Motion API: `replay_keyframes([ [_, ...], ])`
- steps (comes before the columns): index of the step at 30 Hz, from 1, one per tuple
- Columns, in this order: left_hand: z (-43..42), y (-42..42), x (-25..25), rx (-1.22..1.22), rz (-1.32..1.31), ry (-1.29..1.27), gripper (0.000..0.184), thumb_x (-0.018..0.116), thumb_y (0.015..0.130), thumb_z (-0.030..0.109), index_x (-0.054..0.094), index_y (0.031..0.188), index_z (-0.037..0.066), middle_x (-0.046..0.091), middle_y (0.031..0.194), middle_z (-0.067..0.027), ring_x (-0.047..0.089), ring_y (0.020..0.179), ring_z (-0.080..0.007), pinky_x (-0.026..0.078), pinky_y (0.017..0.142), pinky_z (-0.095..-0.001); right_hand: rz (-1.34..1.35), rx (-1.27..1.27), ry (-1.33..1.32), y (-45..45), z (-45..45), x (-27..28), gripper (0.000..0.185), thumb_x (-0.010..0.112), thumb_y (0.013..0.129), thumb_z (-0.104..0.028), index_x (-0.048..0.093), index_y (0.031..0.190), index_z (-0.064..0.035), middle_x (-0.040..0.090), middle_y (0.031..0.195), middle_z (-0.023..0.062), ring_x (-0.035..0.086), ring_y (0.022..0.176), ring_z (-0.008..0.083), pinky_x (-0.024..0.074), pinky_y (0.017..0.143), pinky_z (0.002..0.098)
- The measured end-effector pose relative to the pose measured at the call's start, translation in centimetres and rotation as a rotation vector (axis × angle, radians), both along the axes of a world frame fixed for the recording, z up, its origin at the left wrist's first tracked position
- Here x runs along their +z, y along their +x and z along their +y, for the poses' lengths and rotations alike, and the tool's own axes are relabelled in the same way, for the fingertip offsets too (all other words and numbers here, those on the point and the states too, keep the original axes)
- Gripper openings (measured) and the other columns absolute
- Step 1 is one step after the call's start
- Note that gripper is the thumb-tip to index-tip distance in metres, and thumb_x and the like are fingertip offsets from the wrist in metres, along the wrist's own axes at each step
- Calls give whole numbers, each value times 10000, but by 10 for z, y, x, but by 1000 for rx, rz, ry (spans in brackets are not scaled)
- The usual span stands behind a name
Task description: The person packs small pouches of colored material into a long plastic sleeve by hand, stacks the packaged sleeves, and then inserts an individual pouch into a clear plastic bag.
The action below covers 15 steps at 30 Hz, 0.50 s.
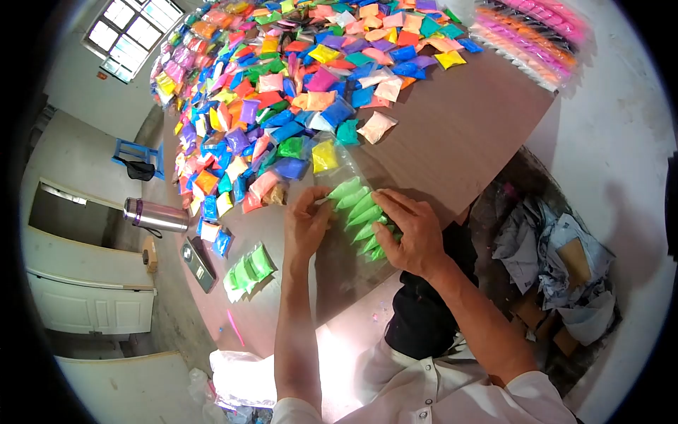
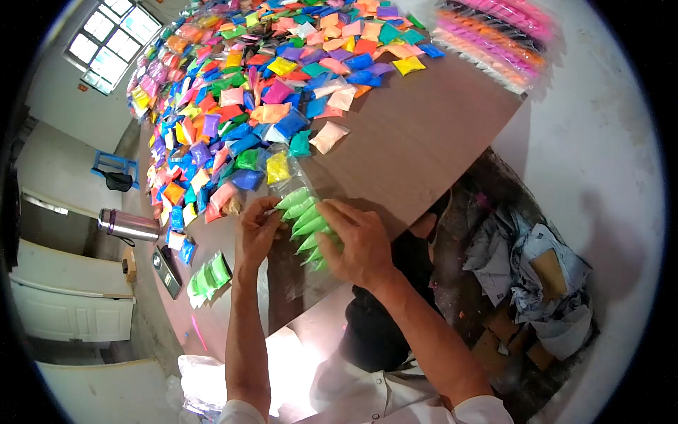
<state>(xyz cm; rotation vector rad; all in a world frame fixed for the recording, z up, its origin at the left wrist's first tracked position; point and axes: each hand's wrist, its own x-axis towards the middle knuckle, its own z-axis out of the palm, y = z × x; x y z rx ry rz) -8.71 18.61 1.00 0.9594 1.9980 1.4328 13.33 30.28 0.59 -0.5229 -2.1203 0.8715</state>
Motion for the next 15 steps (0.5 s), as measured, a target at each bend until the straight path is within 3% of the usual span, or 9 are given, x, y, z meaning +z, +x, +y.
replay_keyframes([
  [10,8,10,8,30,20,-25,252,708,997,23,758,1244,17,777,1022,-30,712,754,-91,531,627,-257,-6,-9,17,1,2,6,478,727,938,-230,688,1368,-25,727,1326,177,716,1160,355,529,974,466],
  [12,5,8,2,15,17,3,259,708,998,23,758,1251,20,775,1025,-33,711,762,-85,534,641,-253,0,122,-198,1,7,13,464,713,955,-234,684,1368,-25,727,1316,194,705,1178,377,540,985,474],
  [15,-1,8,1,1,42,-15,267,705,1003,24,757,1264,23,772,1014,-33,702,777,-74,535,670,-244,-18,21,-218,-7,14,20,453,686,980,-238,674,1378,-23,713,1342,219,684,1222,401,547,1019,473],
])
